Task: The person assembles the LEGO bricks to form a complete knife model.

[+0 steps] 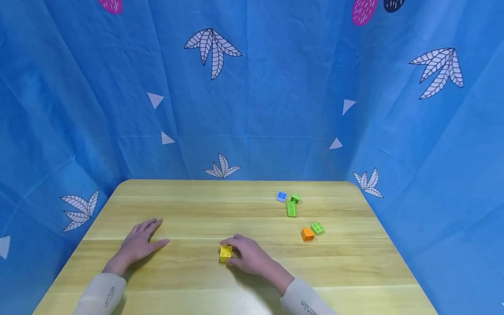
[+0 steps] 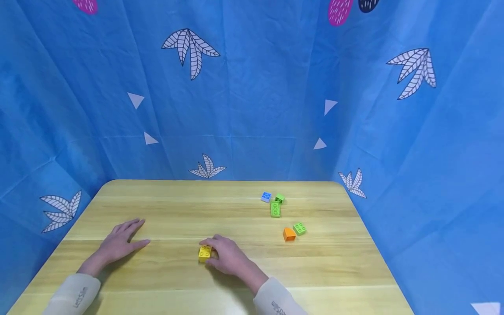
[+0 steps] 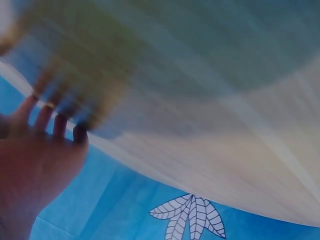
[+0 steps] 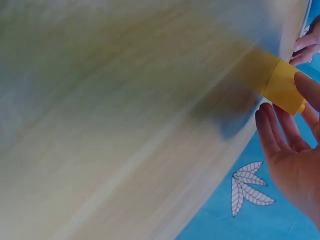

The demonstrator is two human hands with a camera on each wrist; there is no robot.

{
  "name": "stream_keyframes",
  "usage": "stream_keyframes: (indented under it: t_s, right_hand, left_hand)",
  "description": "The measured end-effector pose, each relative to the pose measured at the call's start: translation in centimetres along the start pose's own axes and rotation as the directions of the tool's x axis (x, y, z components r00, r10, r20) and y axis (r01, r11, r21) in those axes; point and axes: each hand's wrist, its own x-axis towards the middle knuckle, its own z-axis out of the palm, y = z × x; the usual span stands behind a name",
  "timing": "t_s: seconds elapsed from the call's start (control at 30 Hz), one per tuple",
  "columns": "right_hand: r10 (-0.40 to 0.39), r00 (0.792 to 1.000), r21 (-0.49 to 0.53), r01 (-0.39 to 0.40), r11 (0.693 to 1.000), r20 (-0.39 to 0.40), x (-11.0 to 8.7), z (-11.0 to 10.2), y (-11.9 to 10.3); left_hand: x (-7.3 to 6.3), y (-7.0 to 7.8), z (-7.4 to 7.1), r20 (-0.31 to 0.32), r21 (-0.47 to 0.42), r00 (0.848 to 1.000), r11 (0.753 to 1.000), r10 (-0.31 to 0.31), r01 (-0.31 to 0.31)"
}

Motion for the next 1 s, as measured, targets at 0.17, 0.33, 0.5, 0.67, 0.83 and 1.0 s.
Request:
stream_keyframes:
  t_s: [0.17,0.33,0.5,0.67,0.83,1.0]
  right_hand:
    - [0.008,1.0,0.01,-0.008,1.0,-0.003,0.1,-0.4,0.0]
    - [0.004,1.0,0.025,-0.004,1.0,-0.009,-0.1,-0.8,0.2]
    - [0.011,1.0,0.061,-0.01,0.998,-0.018,-0.4,-1.4,0.5]
    - [0.024,0.999,0.101,-0.019,0.995,-0.044,-0.6,-2.2,1.2]
    - [0.027,0.995,0.133,-0.015,0.991,-0.093,-0.8,-3.4,2.4]
    - [0.068,0.983,0.164,-0.039,0.986,-0.173,-0.9,-4.6,3.8]
  left_hand:
    - [0.1,0.3,-0.2,-0.003,0.009,1.0,1.0,0.007,-0.007]
    - [0.0,0.8,-0.2,-0.008,0.012,1.0,1.0,0.015,-0.015]
    - [-0.1,2.5,-0.1,-0.045,-0.028,0.996,0.996,0.08,-0.081]
    - [0.2,5.6,0.5,-0.046,-0.11,0.989,0.984,0.138,-0.142]
    - [0.0,9.0,1.0,0.008,-0.236,0.984,0.956,0.18,-0.173]
    - [-0.2,11.5,1.7,0.046,-0.357,0.971,0.911,0.235,-0.204]
